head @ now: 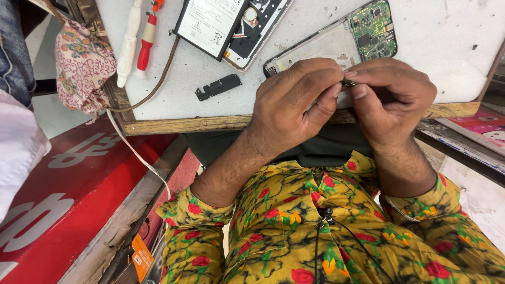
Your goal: The person disassembles a smartphone, removes the motherboard, cleans a small component with a toothbrush, and reassembles the phone by placing the motherboard and battery back into the chassis. They use a screwdriver to secure screws and handle the phone casing and internal components throughout.
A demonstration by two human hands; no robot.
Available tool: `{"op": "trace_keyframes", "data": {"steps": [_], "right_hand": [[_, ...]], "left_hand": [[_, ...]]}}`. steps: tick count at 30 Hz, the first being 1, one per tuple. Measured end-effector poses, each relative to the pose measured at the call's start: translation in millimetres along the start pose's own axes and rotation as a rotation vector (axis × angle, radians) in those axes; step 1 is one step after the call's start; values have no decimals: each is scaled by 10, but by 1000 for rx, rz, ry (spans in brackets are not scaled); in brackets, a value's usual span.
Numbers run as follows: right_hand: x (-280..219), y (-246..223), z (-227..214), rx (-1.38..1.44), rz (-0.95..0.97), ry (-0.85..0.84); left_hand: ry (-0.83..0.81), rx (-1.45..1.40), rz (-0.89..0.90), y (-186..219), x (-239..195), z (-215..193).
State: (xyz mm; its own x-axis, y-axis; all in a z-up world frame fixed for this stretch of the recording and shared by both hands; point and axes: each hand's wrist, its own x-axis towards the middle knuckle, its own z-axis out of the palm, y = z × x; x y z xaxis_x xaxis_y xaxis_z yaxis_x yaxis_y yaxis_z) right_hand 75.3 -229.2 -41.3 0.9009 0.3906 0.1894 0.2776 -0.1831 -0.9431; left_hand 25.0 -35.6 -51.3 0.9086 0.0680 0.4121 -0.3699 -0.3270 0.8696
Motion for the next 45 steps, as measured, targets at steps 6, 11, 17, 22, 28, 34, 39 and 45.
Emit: {"op": "trace_keyframes", "data": {"steps": [6,11,17,22,28,34,39,45], "right_hand": [[52,-130,73,-36,-22,16],[39,-138,91,-84,-26,21],[-2,-72,47,-15,46,-1],[-49,-7,25,187,121,-7],[-135,125,-23,177,112,-12],[-192,214,-30,382,165,50],[-109,102,6,353,180,63],[22,-111,125,85,-11,16]], "left_hand": [[-10,54,61,-18,-50,-16],[-25,121,105,-9,-64,-30],[-12,28,-2,20,-41,-33],[1,-71,-89,7,-45,-25],[-7,-90,-81,-21,-55,-1],[-29,-115,-94,19,-47,-29],[-36,-49,-73,110,5,-69],[74,1,-209,139,-80,-563]]}}
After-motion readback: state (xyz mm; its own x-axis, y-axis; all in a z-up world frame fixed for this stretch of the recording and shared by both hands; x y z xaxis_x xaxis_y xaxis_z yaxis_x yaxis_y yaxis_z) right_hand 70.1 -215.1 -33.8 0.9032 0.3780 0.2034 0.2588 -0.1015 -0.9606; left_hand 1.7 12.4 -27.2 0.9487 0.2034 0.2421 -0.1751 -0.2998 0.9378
